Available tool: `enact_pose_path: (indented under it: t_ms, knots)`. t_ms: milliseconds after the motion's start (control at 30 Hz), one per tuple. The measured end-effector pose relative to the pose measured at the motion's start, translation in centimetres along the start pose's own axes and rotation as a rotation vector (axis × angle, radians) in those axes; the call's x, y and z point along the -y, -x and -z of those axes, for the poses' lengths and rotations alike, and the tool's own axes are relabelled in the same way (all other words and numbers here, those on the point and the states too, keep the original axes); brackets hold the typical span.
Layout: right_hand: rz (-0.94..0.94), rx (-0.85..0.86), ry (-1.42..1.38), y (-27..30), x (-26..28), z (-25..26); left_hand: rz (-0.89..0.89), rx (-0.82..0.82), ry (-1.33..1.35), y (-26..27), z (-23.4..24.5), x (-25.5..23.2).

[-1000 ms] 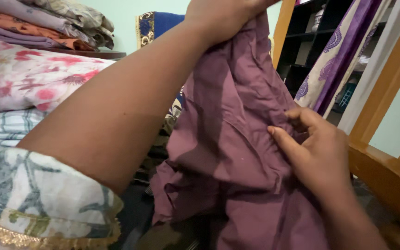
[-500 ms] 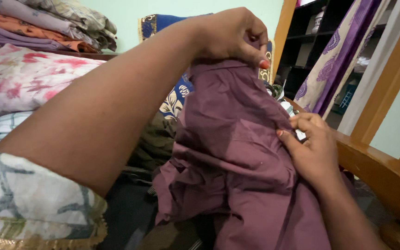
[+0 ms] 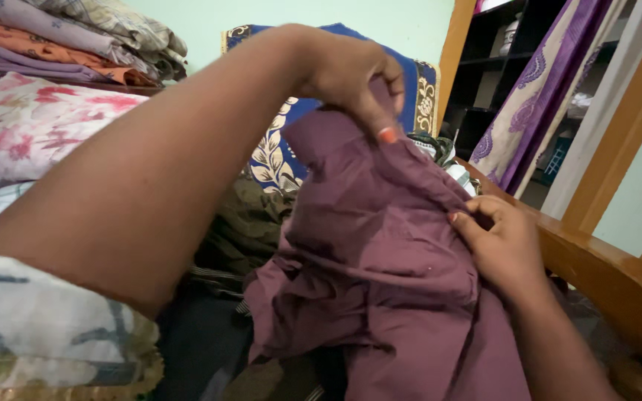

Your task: The person folds a maroon shirt by hand, laying it flat, smoothing the fabric, and folding the sides inward.

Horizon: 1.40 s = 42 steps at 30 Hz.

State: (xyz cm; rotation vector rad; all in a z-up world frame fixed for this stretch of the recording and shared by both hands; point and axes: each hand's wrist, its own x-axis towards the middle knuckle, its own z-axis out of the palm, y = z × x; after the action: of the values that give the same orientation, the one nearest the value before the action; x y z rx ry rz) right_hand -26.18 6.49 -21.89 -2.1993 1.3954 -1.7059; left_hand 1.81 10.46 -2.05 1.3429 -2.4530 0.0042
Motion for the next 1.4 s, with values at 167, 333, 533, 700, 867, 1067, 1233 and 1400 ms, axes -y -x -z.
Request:
enact_pose_path:
  t_ms: [167, 333, 533, 700, 867, 1067, 1233, 1400]
  knots:
    - [0.156, -0.103, -0.073, 0.4, 0.6, -0.1, -0.026, 0.072, -0.068, 0.7, -0.2, 1.5]
    - [-0.030, -0.064, -0.176, 0.6, 1.2, -0.2, -0.093, -0.104, -0.185, 0.5, -0.3, 3.0]
    - [-0.115, -0.084, -0.403, 0.5, 1.2, 0.2, -0.155, -0.353, -0.097, -1.4, -0.4, 4.8]
    - [-0.036, -0.055, -0.693, 0.3, 2.2, 0.6, -0.246, -0.602, 0.017, -4.0, -1.8, 6.9]
    - [-0.013, -0.037, -0.562, 0.3, 2.4, 0.2, -0.311, -0.532, 0.155, -5.4, -2.9, 8.9]
    - [0.029, -0.038, -0.453, 0.2, 1.5, -0.3, -0.179, -0.480, -0.153, -5.6, -4.3, 8.8]
    - [0.037, -0.035, -0.238, -0.1, 1.9, -1.0, 0.170, -0.328, -0.338, -5.0, -6.9, 5.9]
    - [0.026, -0.031, -0.181, -0.8, 2.2, -1.5, 0.113, -0.201, -0.577, -6.8, -11.4, 2.2]
